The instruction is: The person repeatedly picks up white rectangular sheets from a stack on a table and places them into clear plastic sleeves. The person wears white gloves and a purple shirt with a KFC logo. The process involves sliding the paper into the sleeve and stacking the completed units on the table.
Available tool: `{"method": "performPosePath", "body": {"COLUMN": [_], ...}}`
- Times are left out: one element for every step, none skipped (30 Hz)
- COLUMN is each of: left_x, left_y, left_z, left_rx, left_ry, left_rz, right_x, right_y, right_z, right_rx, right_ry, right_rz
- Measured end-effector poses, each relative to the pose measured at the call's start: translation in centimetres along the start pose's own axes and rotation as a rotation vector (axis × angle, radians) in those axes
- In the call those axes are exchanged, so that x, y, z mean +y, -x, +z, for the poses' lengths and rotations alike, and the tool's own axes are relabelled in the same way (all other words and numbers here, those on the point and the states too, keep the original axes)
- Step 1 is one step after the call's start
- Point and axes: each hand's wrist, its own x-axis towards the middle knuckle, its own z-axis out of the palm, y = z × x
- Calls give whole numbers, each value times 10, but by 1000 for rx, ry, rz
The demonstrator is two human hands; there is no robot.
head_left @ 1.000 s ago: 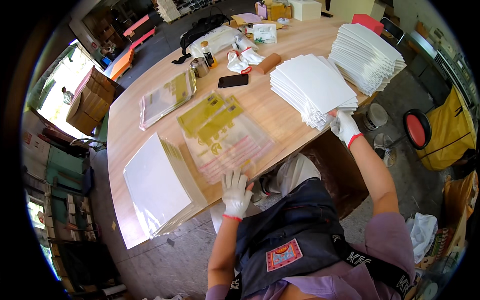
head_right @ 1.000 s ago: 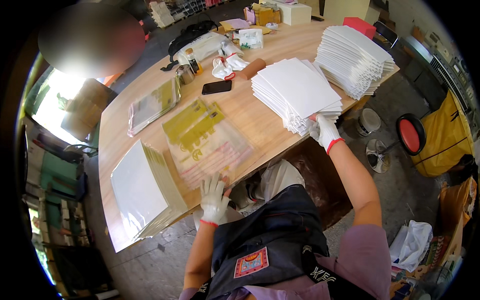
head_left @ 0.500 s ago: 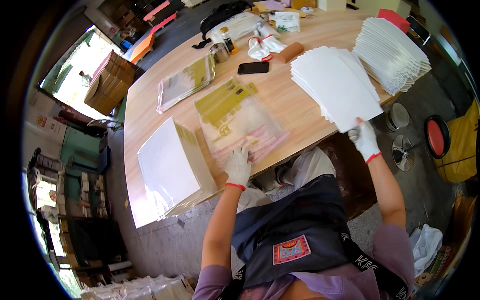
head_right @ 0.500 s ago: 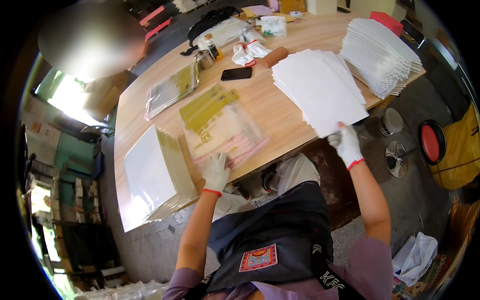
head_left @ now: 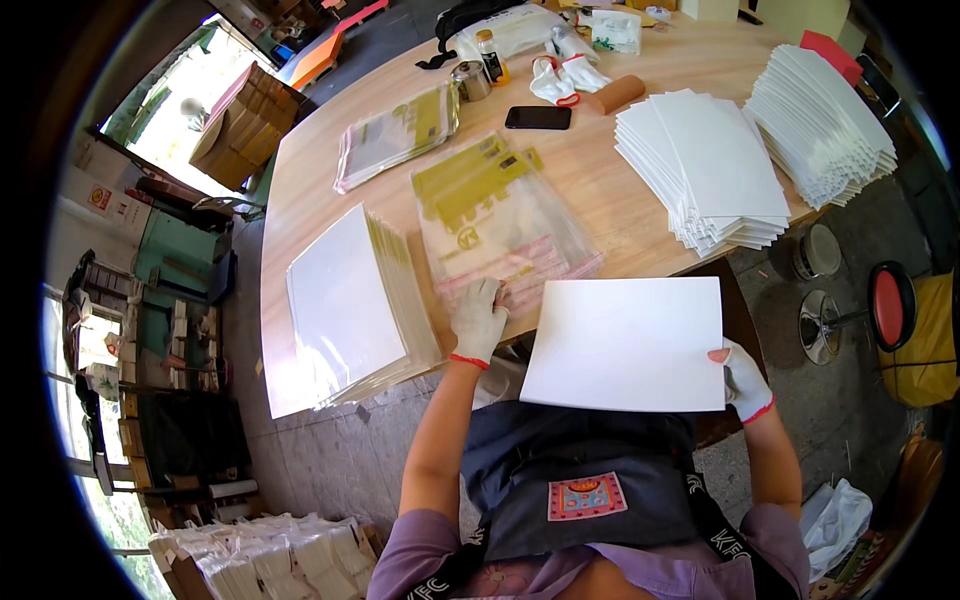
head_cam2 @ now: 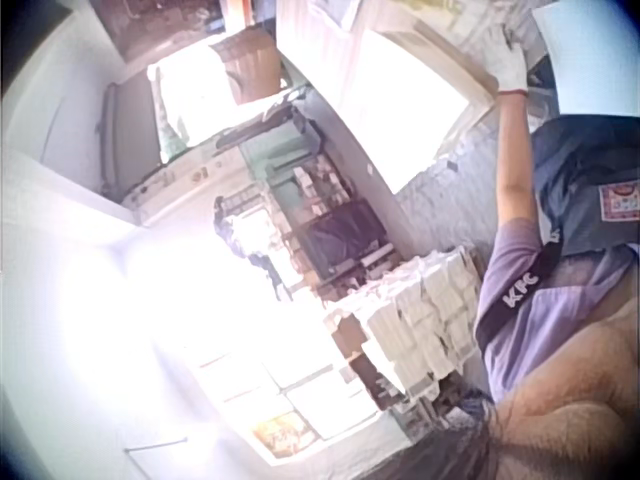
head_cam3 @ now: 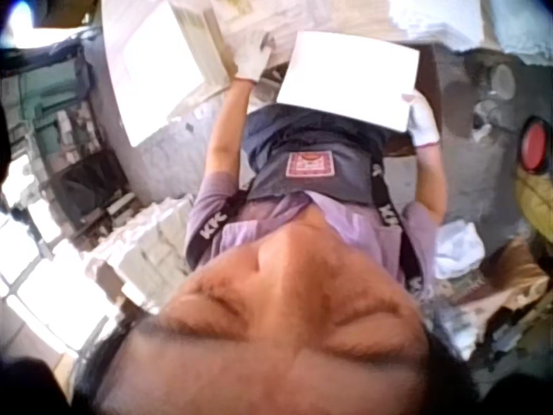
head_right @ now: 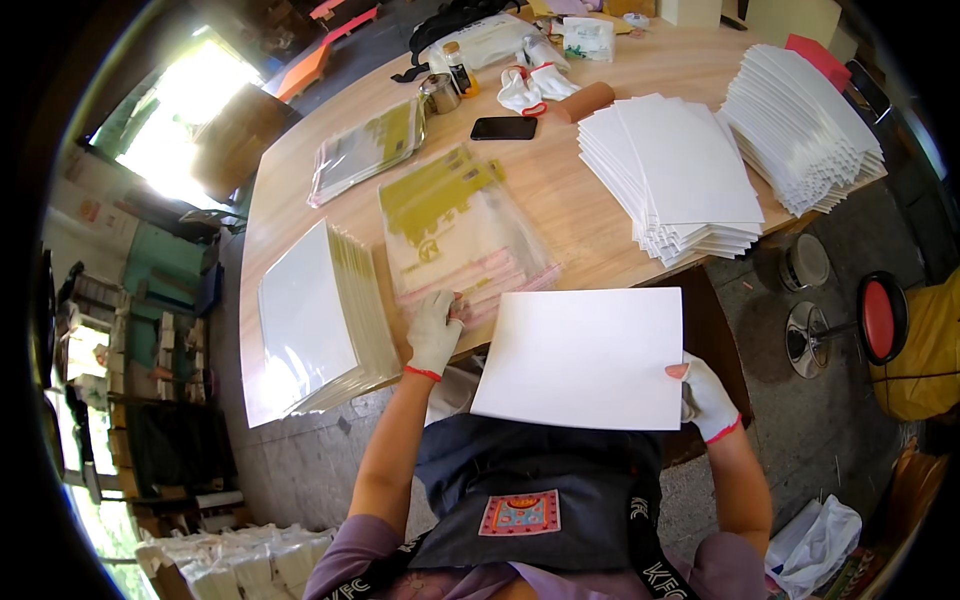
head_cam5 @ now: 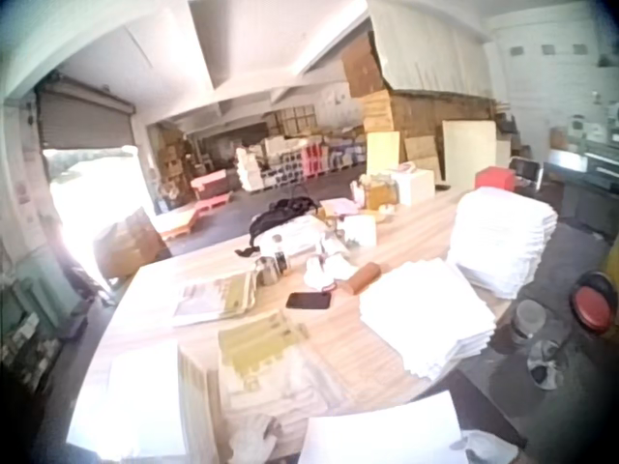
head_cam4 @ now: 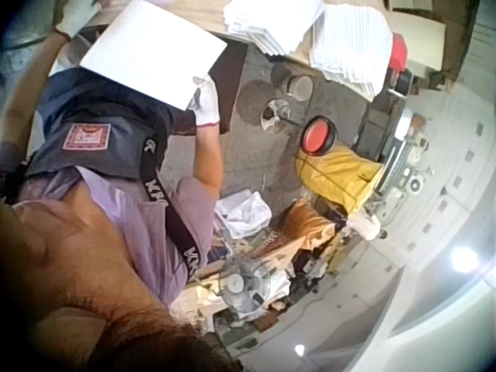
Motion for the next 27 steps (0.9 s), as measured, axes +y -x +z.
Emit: {"method": "performPosePath", "body": {"left_x": [2, 3, 5, 7, 9, 12, 14, 11, 6, 1, -2, -3, -3, 0, 6, 11, 11, 12, 13, 14, 16, 23, 60, 59, 49, 48, 69], "left_y": [0, 0, 1, 2, 3, 2, 1, -3, -8, -10, -10, -9, -8, -6, -2, 3, 8, 13, 19, 27, 37, 42, 36, 36, 38, 38, 34], "left_z": [-4, -5, -6, -7, -9, -12, -14, -14, -15, -16, -17, -20, -23, -24, -26, -27, -29, -30, -30, -20, -4, 12, -5, 13, 38, 57, 54], "left_rx": [-24, 31, 87, 142, 152, 164, 176, 145, 113, 81, 45, 8, -29, 1, 27, 53, 22, -9, -40, 112, 272, 426, 555, 573, 589, 597, 399], "left_ry": [-11, -33, -51, -70, -33, 4, 41, 165, 286, 408, 408, 409, 411, 374, 336, 297, 238, 184, 129, 288, 439, 598, 814, 1014, 1211, 1412, 1609], "left_rz": [-10, 25, 59, 92, 90, 88, 90, 124, 154, 184, 188, 191, 195, 189, 181, 173, 175, 183, 190, 80, -35, -150, -209, -310, -414, -519, -650], "right_x": [7, 15, 21, 27, 34, 42, 53, 64, 69, 74, 76, 77, 77, 77, 77, 77, 77, 77, 76, 75, 74, 73, 73, 74, 75, 76, 75], "right_y": [-2, -3, -5, -5, -5, -6, -10, -13, -15, -17, -17, -16, -16, -16, -17, -17, -17, -16, -15, -13, -12, -9, -5, -2, 0, 2, 5], "right_z": [1, 5, 9, 12, 14, 16, 15, 12, 15, 18, 21, 26, 32, 37, 42, 47, 51, 56, 63, 71, 81, 89, 91, 94, 97, 99, 99], "right_rx": [47, 94, 142, 136, 131, 123, 72, 21, 21, 20, 37, 55, 72, 62, 52, 42, 3, -34, -69, -13, 33, 89, 109, 100, 91, 86, 87], "right_ry": [-62, -125, -184, -201, -218, -234, -260, -380, -375, -369, -350, -329, -309, -296, -284, -274, -279, -283, -287, -259, -230, -199, -193, -180, -167, -154, -148], "right_rz": [-20, -40, -58, -42, -25, -8, -22, -41, -44, -46, -52, -59, -65, -75, -81, -87, -70, -59, -48, -53, -54, -58, -35, -48, -57, -70, -70]}}
